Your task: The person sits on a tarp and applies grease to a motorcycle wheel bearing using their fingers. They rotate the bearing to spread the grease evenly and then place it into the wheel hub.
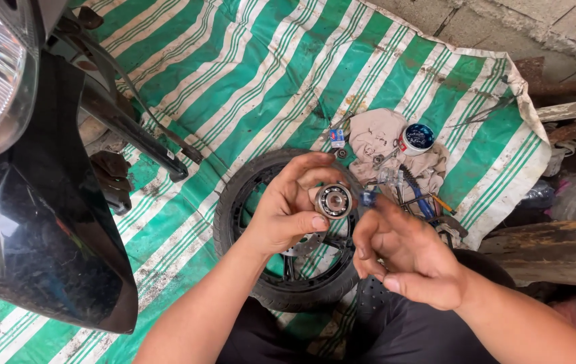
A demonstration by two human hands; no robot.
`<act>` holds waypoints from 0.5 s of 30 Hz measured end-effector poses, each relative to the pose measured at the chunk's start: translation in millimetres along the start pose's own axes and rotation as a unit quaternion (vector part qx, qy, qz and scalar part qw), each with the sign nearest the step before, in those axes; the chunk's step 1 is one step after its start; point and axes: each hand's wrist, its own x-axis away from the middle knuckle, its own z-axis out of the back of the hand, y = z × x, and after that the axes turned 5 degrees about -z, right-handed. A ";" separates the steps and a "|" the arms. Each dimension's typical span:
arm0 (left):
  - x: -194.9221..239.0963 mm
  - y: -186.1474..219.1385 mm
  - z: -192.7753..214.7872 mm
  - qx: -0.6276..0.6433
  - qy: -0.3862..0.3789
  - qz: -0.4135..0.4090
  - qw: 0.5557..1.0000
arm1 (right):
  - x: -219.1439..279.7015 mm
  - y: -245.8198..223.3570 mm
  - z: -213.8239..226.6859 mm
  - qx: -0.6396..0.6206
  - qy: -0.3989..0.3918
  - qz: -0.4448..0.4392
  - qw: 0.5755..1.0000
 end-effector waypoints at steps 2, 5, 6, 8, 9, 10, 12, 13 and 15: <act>0.2 -1.7 -2.3 0.005 0.000 -0.004 1.000 | 2.6 3.4 2.7 0.004 -0.025 -0.007 1.000; -0.1 -2.5 -5.9 0.001 0.004 -0.002 1.000 | 4.2 5.1 6.3 0.030 -0.018 -0.017 0.999; -0.1 -3.1 -7.1 0.000 0.004 0.003 1.000 | 4.7 6.1 8.3 0.031 -0.024 -0.012 0.999; 0.4 -4.1 -8.6 0.000 0.005 0.007 1.000 | 5.5 8.2 11.4 0.032 -0.030 -0.009 0.999; 0.3 -4.6 -9.1 0.001 0.007 0.003 1.000 | 5.7 8.9 12.8 0.056 -0.026 -0.003 0.998; 0.1 -5.2 -9.7 0.002 0.009 -0.001 1.000 | 6.1 9.5 14.3 0.080 -0.023 0.003 0.997; 0.4 -3.2 -11.9 -0.006 0.009 -0.001 1.000 | 7.4 12.2 17.3 0.149 -0.006 0.016 0.989; 0.6 -1.9 -12.9 -0.015 0.010 -0.001 1.000 | 7.6 13.7 18.7 0.218 0.010 0.029 0.976; 0.5 -0.3 -15.5 -0.026 0.014 0.001 1.000 | 5.8 9.2 15.8 0.322 0.031 0.050 0.945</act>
